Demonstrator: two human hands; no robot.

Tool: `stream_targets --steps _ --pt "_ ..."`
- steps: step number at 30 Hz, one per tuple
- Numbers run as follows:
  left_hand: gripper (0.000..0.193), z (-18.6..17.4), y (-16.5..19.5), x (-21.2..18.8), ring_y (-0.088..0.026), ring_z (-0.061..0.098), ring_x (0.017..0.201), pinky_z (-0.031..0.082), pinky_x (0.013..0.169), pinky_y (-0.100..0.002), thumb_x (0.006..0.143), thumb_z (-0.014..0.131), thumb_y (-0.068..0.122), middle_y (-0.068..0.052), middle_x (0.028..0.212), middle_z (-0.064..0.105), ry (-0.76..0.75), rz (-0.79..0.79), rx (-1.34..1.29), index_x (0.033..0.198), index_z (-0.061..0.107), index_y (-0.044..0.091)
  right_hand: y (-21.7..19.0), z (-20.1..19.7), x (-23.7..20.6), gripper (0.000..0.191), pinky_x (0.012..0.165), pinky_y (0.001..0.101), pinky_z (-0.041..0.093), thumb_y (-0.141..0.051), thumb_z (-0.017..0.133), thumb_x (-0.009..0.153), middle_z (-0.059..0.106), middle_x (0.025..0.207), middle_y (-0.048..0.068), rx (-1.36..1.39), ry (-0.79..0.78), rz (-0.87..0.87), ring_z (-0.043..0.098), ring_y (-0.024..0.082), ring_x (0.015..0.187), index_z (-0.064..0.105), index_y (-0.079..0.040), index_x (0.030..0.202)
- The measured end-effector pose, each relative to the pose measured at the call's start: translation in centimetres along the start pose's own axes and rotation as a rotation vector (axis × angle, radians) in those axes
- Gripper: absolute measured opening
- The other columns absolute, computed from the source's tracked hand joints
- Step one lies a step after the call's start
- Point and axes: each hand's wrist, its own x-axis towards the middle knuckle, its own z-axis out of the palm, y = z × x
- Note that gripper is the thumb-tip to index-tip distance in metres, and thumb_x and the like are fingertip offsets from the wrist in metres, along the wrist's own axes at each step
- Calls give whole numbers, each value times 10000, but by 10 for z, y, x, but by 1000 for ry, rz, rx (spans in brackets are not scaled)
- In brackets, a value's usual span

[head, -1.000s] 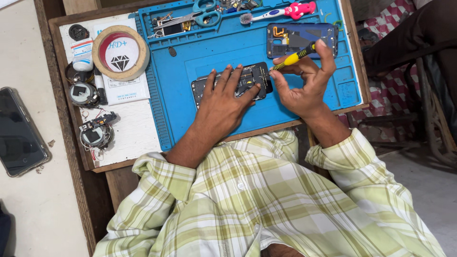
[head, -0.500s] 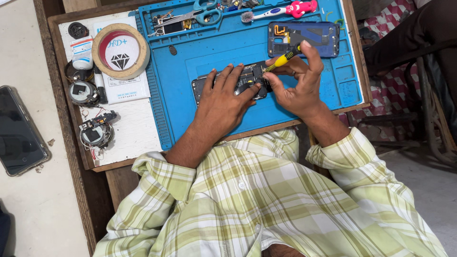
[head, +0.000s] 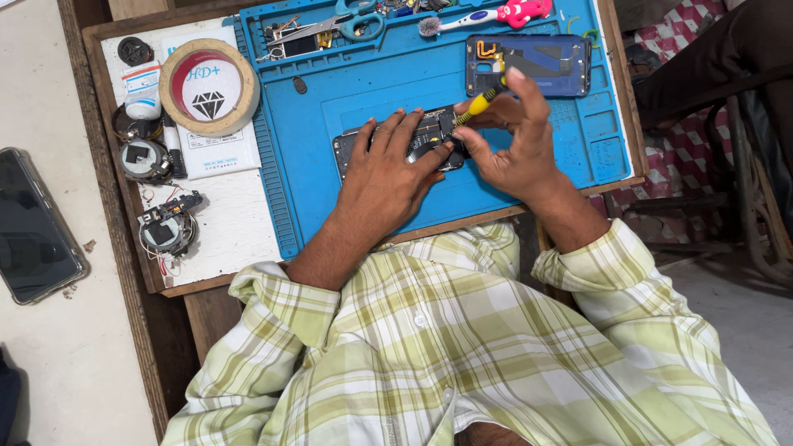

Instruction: The person uses a yellow-handled screwdriver to remove screws from a disassembled smartphone on a blue work mat. They repeatedly loosen and remove screws from the phone's internal frame while another person sits nearby.

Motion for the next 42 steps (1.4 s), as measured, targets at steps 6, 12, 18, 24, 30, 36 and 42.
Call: stream_targets --steps 6,12,18,24,30,36,42 --pt "379 2 1 2 -392 456 1393 341 1120 -644 957 692 426 -228 1474 503 -1 9 20 1298 709 263 0 -9 24 754 838 327 624 -44 856 999 642 1171 218 -181 10 -85 765 263 986 274 -83 1477" --pt "397 1 3 3 -394 439 1401 336 1127 -641 966 690 423 -231 1486 485 -13 11 1 1323 698 249 -5 -17 29 620 958 345 618 -11 736 1052 649 1258 189 -70 -110 -189 742 313 1120 258 -51 1444" --pt "407 0 5 4 -393 443 1400 337 1131 -637 964 697 415 -230 1487 487 -4 15 9 1334 693 245 2 -24 32 777 735 355 554 -316 997 816 653 1039 149 -395 105 -205 685 273 869 450 -40 1294" --pt "410 0 6 4 -395 447 1405 343 1138 -635 968 705 409 -227 1488 490 0 15 -5 1343 690 244 0 -25 40 595 715 281 567 -160 952 961 647 1031 126 -143 13 -166 697 220 877 468 -42 1287" --pt "398 1 6 6 -400 447 1402 341 1122 -642 955 708 408 -240 1477 491 8 22 9 1322 697 253 3 -29 46 668 734 329 569 -235 957 868 653 1004 160 -292 72 -176 689 249 867 464 -13 1261" --pt "398 1 5 5 -396 448 1408 343 1129 -635 966 710 411 -233 1487 493 5 17 -16 1329 697 249 5 -30 36 759 764 362 550 -302 977 809 642 987 145 -310 14 -209 646 248 900 460 -21 1289" --pt "403 0 6 5 -387 455 1404 344 1133 -634 956 718 416 -217 1478 499 -4 -2 -18 1325 702 254 -3 -28 39 725 687 316 546 -274 977 839 695 967 117 -311 56 -132 678 202 832 469 -63 1311"
